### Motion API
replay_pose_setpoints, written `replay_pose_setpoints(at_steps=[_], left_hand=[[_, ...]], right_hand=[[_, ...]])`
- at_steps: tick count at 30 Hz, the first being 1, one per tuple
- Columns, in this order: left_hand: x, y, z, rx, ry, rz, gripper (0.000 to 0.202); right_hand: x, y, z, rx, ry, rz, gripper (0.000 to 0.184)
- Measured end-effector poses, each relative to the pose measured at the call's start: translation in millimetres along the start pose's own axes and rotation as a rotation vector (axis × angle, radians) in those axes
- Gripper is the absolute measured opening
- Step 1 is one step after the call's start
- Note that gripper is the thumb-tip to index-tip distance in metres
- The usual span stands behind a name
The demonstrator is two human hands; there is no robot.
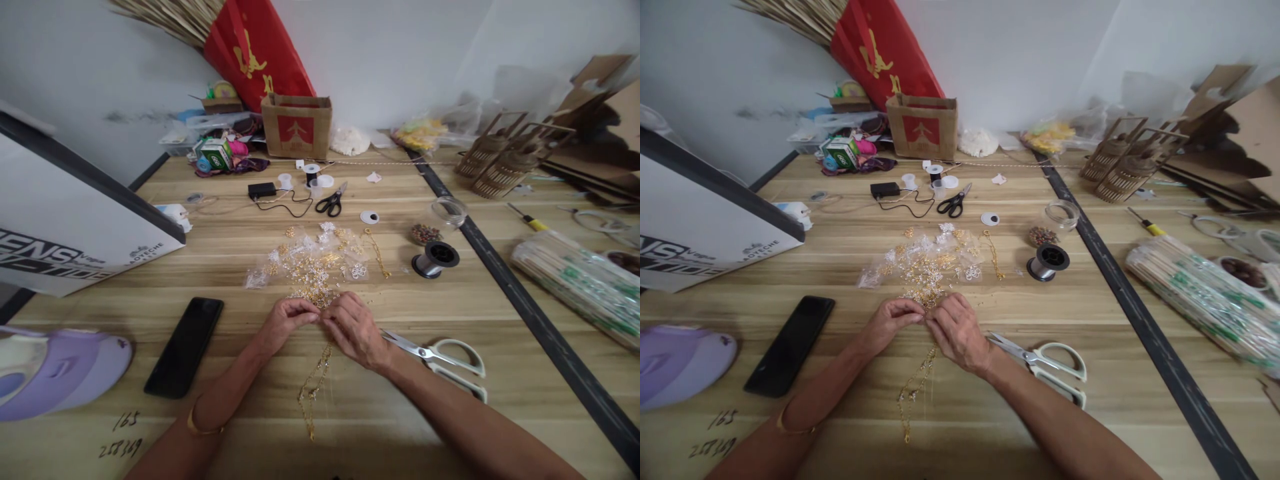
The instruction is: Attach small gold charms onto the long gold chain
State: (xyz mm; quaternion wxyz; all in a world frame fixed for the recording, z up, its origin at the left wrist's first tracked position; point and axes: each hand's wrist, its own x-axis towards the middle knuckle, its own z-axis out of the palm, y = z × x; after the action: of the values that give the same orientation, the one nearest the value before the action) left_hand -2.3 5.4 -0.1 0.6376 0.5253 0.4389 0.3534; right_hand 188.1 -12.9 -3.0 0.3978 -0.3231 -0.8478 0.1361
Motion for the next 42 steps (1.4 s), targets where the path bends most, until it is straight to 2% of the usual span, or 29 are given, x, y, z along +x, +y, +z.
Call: replay_pose_setpoints(at_steps=[42], left_hand=[[0.0,0.7,2.0,-0.039,0.037,-0.013,0.008]], right_hand=[[0.3,0.7,-0.6,-0.034,-0.011,-0.004,0.008]])
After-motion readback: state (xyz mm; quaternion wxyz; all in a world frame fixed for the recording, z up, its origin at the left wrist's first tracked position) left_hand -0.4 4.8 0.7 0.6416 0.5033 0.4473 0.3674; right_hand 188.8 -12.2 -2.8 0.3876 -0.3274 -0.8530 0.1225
